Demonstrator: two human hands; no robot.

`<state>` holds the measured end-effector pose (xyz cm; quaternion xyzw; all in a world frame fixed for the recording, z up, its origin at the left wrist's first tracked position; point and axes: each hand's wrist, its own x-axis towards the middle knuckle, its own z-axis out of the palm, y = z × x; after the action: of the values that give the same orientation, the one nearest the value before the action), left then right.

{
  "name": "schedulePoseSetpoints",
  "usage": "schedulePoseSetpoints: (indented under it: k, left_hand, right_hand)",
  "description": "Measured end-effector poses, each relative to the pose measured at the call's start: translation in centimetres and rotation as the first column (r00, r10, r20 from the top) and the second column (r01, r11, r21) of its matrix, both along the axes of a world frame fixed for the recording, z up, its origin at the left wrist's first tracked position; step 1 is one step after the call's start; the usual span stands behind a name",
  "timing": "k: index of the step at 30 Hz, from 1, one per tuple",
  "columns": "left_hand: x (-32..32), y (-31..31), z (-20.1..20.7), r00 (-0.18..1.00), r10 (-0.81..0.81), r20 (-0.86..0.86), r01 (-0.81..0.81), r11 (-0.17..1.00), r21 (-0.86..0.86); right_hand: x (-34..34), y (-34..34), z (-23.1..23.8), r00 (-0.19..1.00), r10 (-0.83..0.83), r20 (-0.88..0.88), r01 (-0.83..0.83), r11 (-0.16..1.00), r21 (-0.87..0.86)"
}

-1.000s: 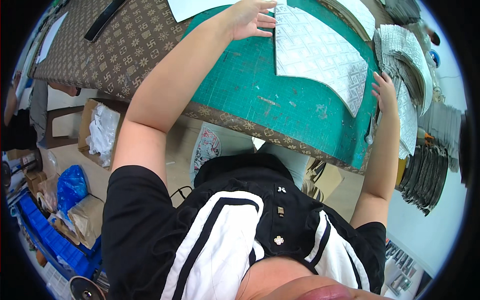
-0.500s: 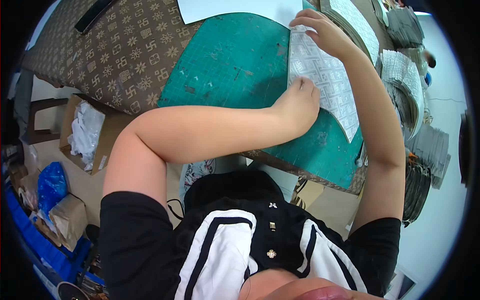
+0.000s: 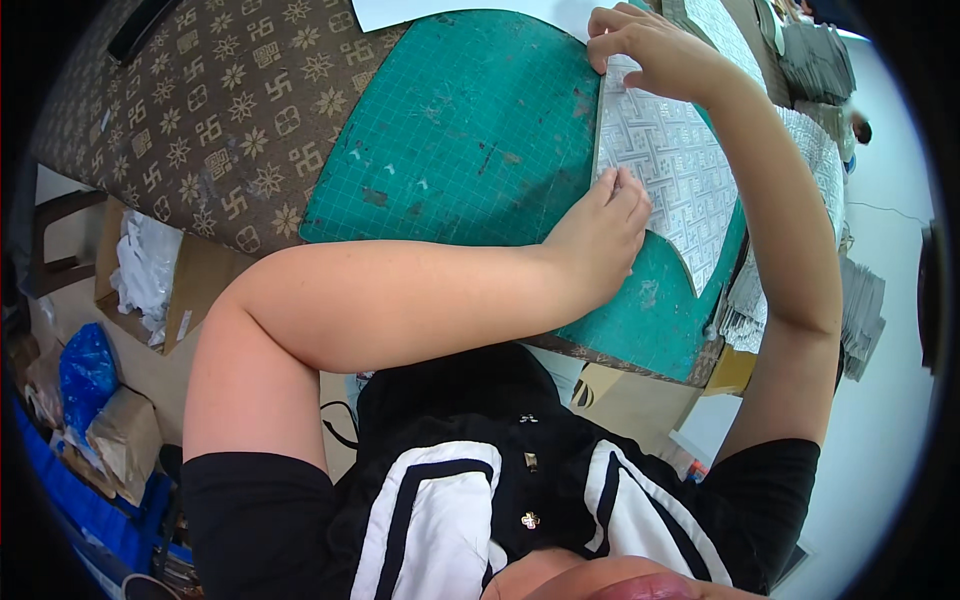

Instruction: Trimming or marking the edges of curved material pieces using a specialized handheld tool at a workbench.

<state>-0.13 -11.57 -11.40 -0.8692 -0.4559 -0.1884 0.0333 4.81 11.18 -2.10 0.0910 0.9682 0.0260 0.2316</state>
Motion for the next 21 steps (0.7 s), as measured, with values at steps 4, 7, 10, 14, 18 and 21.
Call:
schedulePoseSetpoints:
  k: [4,7,10,14,18,21]
  left_hand:
    - [-0.1,-0.2,0.0,1.000,0.008,-0.021,-0.009,1.000,-0.024]
    - [-0.1,-0.2,0.0,1.000,0.010,-0.021,-0.010,0.999,-0.032]
    - [-0.4,-0.3,0.2,1.000,0.001,-0.021,-0.002,0.999,-0.045]
    - [-0.1,-0.4,0.4,0.999,-0.017,-0.031,0.016,0.999,-0.049]
    - [-0.9,-0.7,0.2,0.998,-0.009,-0.060,0.004,0.997,-0.076]
    - [-0.5,-1.3,0.6,0.998,-0.002,-0.064,-0.005,0.994,-0.109]
  right_hand:
    - [-1.7,-0.8,1.4,0.989,-0.039,0.140,0.058,0.990,-0.131]
    - [-1.8,-0.9,1.4,0.994,-0.082,0.071,0.093,0.981,-0.170]
    - [-2.0,-0.8,1.5,0.992,-0.006,0.126,0.018,0.995,-0.097]
    - [-0.2,1.7,-0.3,0.779,0.341,-0.527,-0.506,0.837,-0.208]
    - [-3.8,-2.0,2.5,0.956,0.014,0.292,-0.089,0.966,0.244]
    - [-3.2,-0.3,2.7,0.955,-0.055,0.291,0.002,0.984,0.180]
